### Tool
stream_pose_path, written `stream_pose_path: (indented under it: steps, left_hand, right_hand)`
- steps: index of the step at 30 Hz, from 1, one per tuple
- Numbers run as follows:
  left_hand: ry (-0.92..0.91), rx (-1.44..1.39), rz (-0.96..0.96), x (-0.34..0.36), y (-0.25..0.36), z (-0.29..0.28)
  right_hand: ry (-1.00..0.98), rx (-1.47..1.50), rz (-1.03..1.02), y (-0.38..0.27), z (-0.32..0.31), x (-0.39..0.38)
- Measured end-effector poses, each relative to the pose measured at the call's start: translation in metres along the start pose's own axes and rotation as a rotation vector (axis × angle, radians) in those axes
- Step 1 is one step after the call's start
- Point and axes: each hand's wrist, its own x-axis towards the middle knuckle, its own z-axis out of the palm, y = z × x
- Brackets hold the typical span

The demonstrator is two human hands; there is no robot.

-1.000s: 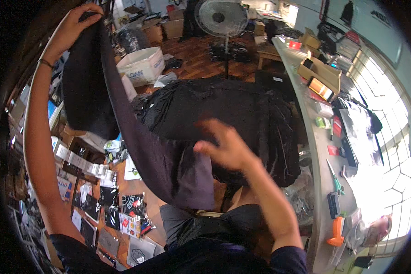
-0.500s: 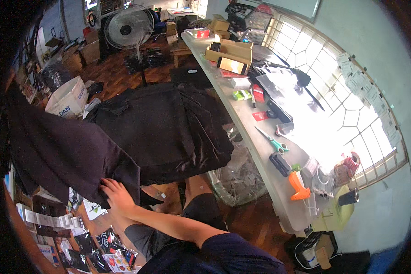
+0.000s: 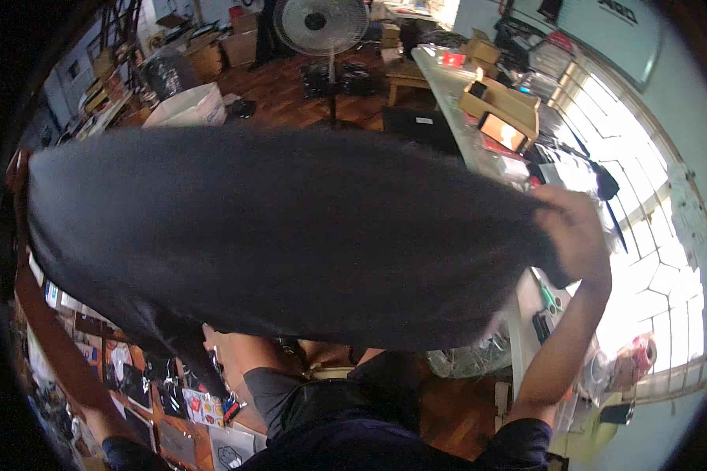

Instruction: The person removes a dark t-shirt from a clear plastic bag, folds it neatly on a table, and places it back into a plastic bag. The person then smooths the bag and sets it aside.

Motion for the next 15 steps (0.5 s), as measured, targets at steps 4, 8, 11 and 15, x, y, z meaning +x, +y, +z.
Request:
stream_pose_path:
  steps: [4,8,11,15]
  left_hand:
    - [-0.125,-0.191,-0.038,0.027,-0.051,0.094]
    - [-0.380,-0.362,-0.103,0.004,-0.021,0.266]
    - [-0.481,-0.422,-0.344,-0.075,-0.046,0.350]
    - [-0.503,-0.524,0.018,-0.166,0.060,0.371]
  right_hand:
    - [-0.159,0.094,0.082,0.081,-0.008,0.115]
    - [-0.393,0.016,0.132,0.126,0.092,0.193]
    - [-0.362,-0.145,-0.081,0.172,0.194,0.195]
    - [-0.333,-0.239,-0.127,0.209,0.239,0.121]
